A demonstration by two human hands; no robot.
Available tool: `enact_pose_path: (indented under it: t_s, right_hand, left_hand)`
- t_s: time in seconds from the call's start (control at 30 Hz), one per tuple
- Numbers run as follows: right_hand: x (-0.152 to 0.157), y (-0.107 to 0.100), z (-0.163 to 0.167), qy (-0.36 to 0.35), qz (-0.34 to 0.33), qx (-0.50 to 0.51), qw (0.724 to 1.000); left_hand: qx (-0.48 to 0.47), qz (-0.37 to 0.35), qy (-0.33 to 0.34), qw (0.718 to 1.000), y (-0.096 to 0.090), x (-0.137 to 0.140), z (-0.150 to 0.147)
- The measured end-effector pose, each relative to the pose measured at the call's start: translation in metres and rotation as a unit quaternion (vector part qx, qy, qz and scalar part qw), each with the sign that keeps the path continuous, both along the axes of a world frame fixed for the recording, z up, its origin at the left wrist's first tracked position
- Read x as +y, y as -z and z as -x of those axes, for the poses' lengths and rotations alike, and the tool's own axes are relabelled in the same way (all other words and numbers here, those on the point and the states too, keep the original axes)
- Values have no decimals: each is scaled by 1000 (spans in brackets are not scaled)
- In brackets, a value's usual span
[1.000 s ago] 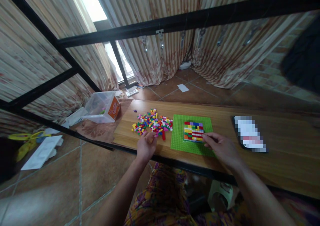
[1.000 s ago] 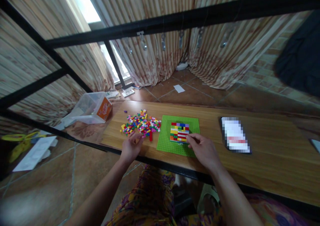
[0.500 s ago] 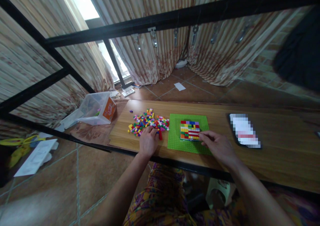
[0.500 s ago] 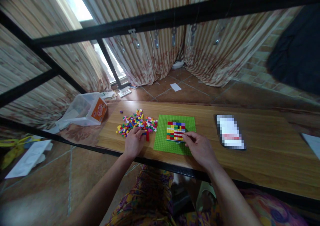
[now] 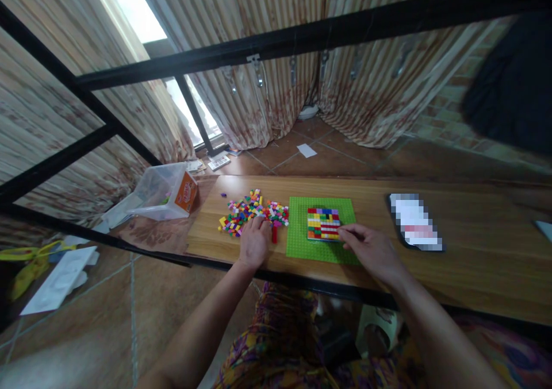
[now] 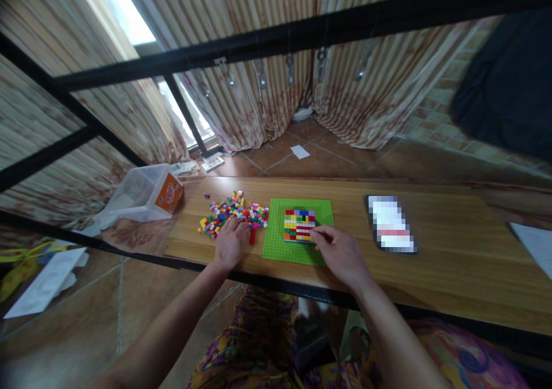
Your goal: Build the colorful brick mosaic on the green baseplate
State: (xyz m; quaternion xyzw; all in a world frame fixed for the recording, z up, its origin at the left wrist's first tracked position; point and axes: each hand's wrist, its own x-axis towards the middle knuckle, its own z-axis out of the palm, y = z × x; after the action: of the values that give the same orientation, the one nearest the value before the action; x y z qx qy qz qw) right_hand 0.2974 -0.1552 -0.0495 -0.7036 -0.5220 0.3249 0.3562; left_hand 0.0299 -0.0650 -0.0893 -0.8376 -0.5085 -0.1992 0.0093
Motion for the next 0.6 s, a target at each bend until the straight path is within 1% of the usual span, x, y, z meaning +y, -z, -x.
enact_pose_path:
  t_s: [0.07,0.13,0.2,0.23,0.3,0.37,0.43,0.5,0.6]
  right_hand:
    - [-1,0,0,1,1,-4,1000]
    - [-1,0,0,2,2,-4,1000]
    - [-1,-1,0,1,0,-3,1000]
    - [-1,-1,0,0,-3,-2,1000]
    - [0,-2,1,1,-9,1,1000]
    - [1,-3,3,4,-15,4,1000]
    - [1,-5,5,9,-21,12,1000]
    - [2,-7,7,9,-25,26,999]
    - [1,-9,10,-21,-31,57,998]
  left_hand:
    - [-45,4,-10,999,-1,1,1]
    - [-109,18,-29,993,-3,2,2]
    - [-184,49,-56,980,-8,4,3]
    - [-225,71,-70,969,-12,4,3]
    - [-313,130,-86,937,-19,4,2]
    - [-399,198,-80,892,-26,1,-1]
    - [-463,263,-59,845,-33,-8,-8]
    - [-493,319,-40,808,-38,-21,-19]
    - [-511,375,-15,774,-40,-44,-40]
